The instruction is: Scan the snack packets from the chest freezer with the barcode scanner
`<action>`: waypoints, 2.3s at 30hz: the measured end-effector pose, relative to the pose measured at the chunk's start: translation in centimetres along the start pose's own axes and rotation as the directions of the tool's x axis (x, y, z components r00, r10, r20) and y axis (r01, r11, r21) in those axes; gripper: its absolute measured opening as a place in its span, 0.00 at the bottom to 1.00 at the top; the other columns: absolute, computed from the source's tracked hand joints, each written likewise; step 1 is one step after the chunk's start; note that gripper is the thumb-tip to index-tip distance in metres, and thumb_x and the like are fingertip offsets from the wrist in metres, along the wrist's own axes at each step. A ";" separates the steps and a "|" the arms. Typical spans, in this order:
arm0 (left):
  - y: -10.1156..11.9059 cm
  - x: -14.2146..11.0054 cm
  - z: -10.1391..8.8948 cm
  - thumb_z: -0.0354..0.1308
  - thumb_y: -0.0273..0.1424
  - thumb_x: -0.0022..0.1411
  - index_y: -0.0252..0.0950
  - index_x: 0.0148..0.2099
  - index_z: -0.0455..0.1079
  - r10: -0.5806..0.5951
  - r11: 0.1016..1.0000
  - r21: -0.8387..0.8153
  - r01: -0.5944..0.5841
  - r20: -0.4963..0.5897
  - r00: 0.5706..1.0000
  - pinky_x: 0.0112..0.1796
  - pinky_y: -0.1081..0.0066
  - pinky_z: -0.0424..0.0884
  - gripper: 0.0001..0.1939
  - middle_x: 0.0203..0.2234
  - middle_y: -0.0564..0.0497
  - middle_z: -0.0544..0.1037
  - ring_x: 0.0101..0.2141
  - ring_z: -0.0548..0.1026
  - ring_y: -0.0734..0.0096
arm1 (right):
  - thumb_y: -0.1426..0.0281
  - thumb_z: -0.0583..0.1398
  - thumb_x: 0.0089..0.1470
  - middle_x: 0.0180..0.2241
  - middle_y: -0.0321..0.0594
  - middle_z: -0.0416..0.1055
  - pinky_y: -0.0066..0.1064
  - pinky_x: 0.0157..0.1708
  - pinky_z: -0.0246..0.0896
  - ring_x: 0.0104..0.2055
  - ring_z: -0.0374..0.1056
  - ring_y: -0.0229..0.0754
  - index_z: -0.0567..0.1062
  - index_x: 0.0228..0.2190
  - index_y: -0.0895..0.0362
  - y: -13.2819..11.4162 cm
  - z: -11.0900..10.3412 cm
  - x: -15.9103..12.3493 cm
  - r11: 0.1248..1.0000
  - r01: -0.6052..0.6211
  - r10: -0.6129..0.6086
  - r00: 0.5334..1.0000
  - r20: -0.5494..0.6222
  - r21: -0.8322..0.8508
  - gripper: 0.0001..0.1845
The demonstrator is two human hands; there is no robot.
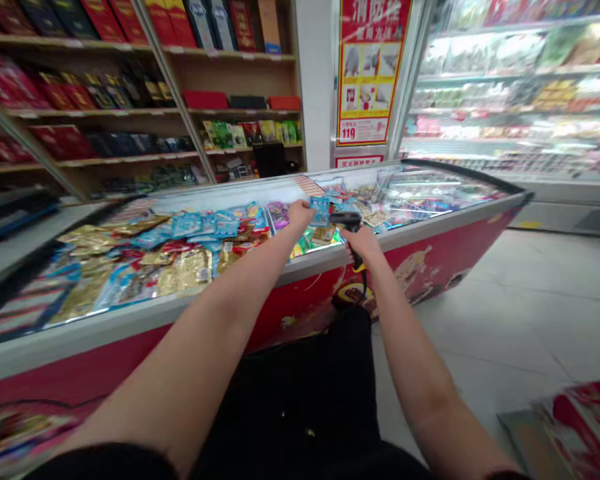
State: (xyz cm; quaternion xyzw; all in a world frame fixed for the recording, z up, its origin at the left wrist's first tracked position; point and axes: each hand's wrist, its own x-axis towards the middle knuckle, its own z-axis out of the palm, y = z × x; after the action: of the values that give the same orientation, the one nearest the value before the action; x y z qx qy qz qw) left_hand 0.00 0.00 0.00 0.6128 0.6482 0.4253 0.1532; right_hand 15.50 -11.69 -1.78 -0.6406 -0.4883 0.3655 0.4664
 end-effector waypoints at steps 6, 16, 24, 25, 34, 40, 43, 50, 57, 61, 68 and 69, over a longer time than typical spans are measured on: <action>-0.4 0.5 -0.2 0.62 0.26 0.51 0.35 0.34 0.73 0.013 0.998 -0.068 -0.015 -0.023 1.000 0.42 0.70 0.70 0.05 0.33 0.50 0.81 0.39 0.78 0.65 | 0.68 0.65 0.58 0.15 0.33 0.65 0.26 0.17 0.62 0.14 0.62 0.35 0.69 0.25 0.57 0.0 0.0 -0.1 1.000 -0.001 0.001 1.000 -0.003 -0.021 0.13; -1.2 1.2 0.1 0.64 0.26 0.51 0.36 0.32 0.71 0.010 0.990 -0.140 -0.017 -0.054 0.998 0.40 0.71 0.70 0.05 0.31 0.51 0.79 0.36 0.77 0.66 | 0.68 0.65 0.56 0.16 0.36 0.66 0.27 0.17 0.64 0.15 0.62 0.36 0.70 0.22 0.59 -0.7 -0.1 -0.4 0.999 -0.042 0.042 0.999 -0.011 -0.033 0.15; -1.4 1.2 0.1 0.64 0.26 0.50 0.37 0.31 0.70 -0.007 0.986 -0.165 -0.004 -0.067 0.998 0.40 0.70 0.70 0.06 0.28 0.53 0.78 0.35 0.77 0.66 | 0.68 0.64 0.56 0.16 0.37 0.67 0.29 0.17 0.64 0.15 0.63 0.37 0.70 0.21 0.59 -1.0 0.2 -0.7 0.998 -0.044 0.043 0.999 -0.019 -0.051 0.15; -1.4 1.1 0.0 0.64 0.26 0.50 0.37 0.31 0.70 -0.011 0.986 -0.168 -0.001 -0.068 0.998 0.39 0.70 0.70 0.06 0.28 0.53 0.78 0.34 0.77 0.66 | 0.68 0.64 0.57 0.16 0.38 0.67 0.29 0.17 0.64 0.15 0.63 0.37 0.70 0.21 0.59 -1.1 0.2 -0.7 0.998 -0.043 0.042 0.999 -0.019 -0.055 0.15; -2.6 1.2 -1.4 0.62 0.25 0.50 0.37 0.30 0.69 -0.035 0.979 -0.201 0.020 -0.076 0.996 0.38 0.70 0.70 0.05 0.27 0.52 0.78 0.34 0.77 0.66 | 0.67 0.62 0.57 0.15 0.39 0.67 0.30 0.18 0.65 0.15 0.64 0.40 0.70 0.19 0.57 -1.4 1.8 -0.3 0.992 -0.001 0.003 1.000 0.011 -0.124 0.16; -4.8 1.4 -5.3 0.60 0.22 0.48 0.36 0.34 0.72 -0.069 0.981 -0.189 0.043 -0.133 0.989 0.43 0.68 0.71 0.08 0.31 0.50 0.80 0.38 0.79 0.63 | 0.69 0.62 0.57 0.16 0.37 0.67 0.28 0.19 0.65 0.16 0.64 0.39 0.70 0.23 0.57 -3.4 5.6 -0.6 0.999 0.044 -0.040 0.993 0.109 -0.029 0.12; -6.4 1.6 -8.5 0.60 0.22 0.46 0.36 0.37 0.74 -0.126 0.974 -0.209 0.091 -0.159 0.979 0.42 0.68 0.72 0.13 0.33 0.49 0.81 0.38 0.79 0.61 | 0.70 0.62 0.57 0.17 0.36 0.68 0.28 0.19 0.65 0.16 0.64 0.38 0.70 0.24 0.57 -4.7 7.7 -1.3 0.998 0.063 -0.062 0.988 0.141 -0.004 0.11; -12.2 2.6 -17.5 0.57 0.21 0.47 0.36 0.48 0.74 -0.251 0.959 -0.213 0.187 -0.330 0.910 0.38 0.69 0.72 0.23 0.32 0.50 0.80 0.35 0.79 0.62 | 0.67 0.62 0.57 0.17 0.37 0.68 0.27 0.19 0.63 0.16 0.64 0.37 0.69 0.23 0.56 -6.1 11.5 -2.6 0.991 0.127 -0.114 0.972 0.204 -0.052 0.13; -17.4 2.6 -25.6 0.56 0.22 0.55 0.35 0.53 0.74 -0.275 0.945 0.027 0.327 -0.477 0.835 0.52 0.65 0.69 0.22 0.45 0.45 0.80 0.50 0.76 0.59 | 0.67 0.62 0.57 0.17 0.37 0.68 0.27 0.20 0.64 0.17 0.65 0.38 0.70 0.24 0.57 -7.2 13.6 -3.3 0.986 0.160 -0.143 0.963 0.228 -0.056 0.12; -19.2 1.5 -26.9 0.66 0.32 0.51 0.38 0.50 0.77 -0.287 0.890 0.203 0.409 -0.448 0.847 0.55 0.52 0.67 0.22 0.53 0.39 0.77 0.58 0.70 0.43 | 0.68 0.62 0.57 0.17 0.35 0.68 0.26 0.20 0.63 0.17 0.64 0.37 0.71 0.26 0.57 -7.2 14.0 -3.6 0.985 0.172 -0.162 0.962 0.219 -0.030 0.09; -20.0 0.8 -26.3 0.66 0.36 0.52 0.40 0.47 0.79 -0.292 0.869 0.269 0.416 -0.401 0.868 0.55 0.50 0.66 0.18 0.51 0.37 0.79 0.56 0.72 0.41 | 0.67 0.63 0.57 0.16 0.35 0.67 0.26 0.19 0.63 0.16 0.63 0.37 0.70 0.24 0.56 -6.5 13.5 -3.7 0.987 0.157 -0.146 0.965 0.216 -0.036 0.12; -19.6 0.8 -26.2 0.65 0.37 0.54 0.40 0.47 0.79 -0.274 0.870 0.275 0.410 -0.422 0.864 0.55 0.50 0.65 0.18 0.51 0.37 0.79 0.56 0.72 0.41 | 0.67 0.62 0.57 0.16 0.35 0.67 0.26 0.19 0.63 0.16 0.64 0.37 0.70 0.24 0.56 -6.5 13.2 -3.7 0.987 0.154 -0.142 0.967 0.210 -0.041 0.12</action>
State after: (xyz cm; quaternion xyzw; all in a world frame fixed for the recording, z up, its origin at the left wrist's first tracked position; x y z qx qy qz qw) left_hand -32.03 -6.54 1.30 0.4120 0.8309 0.3739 -0.0109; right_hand 0.49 -11.52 0.56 -0.5740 -0.5909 0.3800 0.4208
